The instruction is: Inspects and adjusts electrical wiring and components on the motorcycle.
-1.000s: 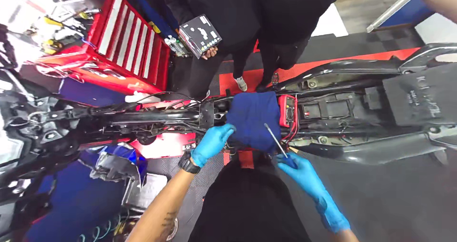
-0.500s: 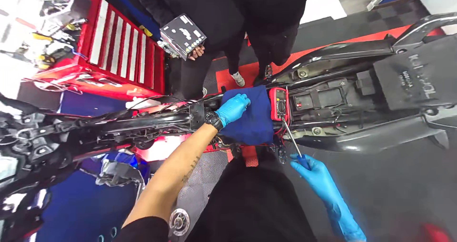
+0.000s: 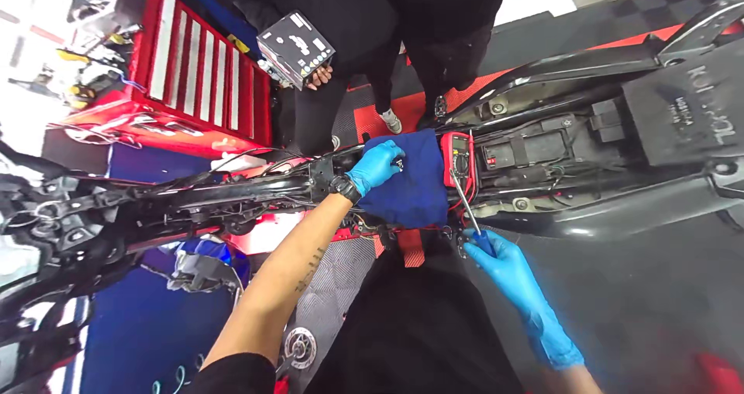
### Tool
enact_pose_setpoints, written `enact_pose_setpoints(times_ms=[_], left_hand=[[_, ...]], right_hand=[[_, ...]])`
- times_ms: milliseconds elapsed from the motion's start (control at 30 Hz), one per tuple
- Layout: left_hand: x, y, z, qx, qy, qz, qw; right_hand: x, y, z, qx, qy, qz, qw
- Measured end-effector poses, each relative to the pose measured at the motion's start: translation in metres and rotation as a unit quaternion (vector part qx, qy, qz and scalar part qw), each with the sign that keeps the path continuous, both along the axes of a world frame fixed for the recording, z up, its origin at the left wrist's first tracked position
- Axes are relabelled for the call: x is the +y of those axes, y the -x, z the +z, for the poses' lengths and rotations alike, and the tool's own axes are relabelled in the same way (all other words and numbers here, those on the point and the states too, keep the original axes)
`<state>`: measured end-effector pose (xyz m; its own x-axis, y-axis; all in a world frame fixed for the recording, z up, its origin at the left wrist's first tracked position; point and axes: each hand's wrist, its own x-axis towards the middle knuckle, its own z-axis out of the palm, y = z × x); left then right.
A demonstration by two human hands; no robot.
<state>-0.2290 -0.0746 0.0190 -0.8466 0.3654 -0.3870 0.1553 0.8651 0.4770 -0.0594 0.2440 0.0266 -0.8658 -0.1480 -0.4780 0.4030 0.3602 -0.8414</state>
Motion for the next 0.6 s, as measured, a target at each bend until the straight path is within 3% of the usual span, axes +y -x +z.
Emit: enact_pose_setpoints(times_ms=[167,300,467,600], left_hand=[[0.022,0.001,0.001,0.0,0.065,0.042,0.997],[0.028,-0.001,0.001,0.001,0.079,0.024,0.997],[0.032,-0.008,0.014,0.018,0.126,0.053,0.99],[0.043,-0.011,0.024,-0.006,0.173,0.061,0.983]], right_hand=[[-0.033,0.019,-0.01,0.014,-0.045,0.016,0.999],[-0.066,0.029,-0.022,0.051,-0.121,0.012,0.991],[-0.111,0.043,-0.033,0.194,-0.241,0.014,0.951],[-0.132,0.052,-0.041,0.211,-0.319,0.011,0.924]])
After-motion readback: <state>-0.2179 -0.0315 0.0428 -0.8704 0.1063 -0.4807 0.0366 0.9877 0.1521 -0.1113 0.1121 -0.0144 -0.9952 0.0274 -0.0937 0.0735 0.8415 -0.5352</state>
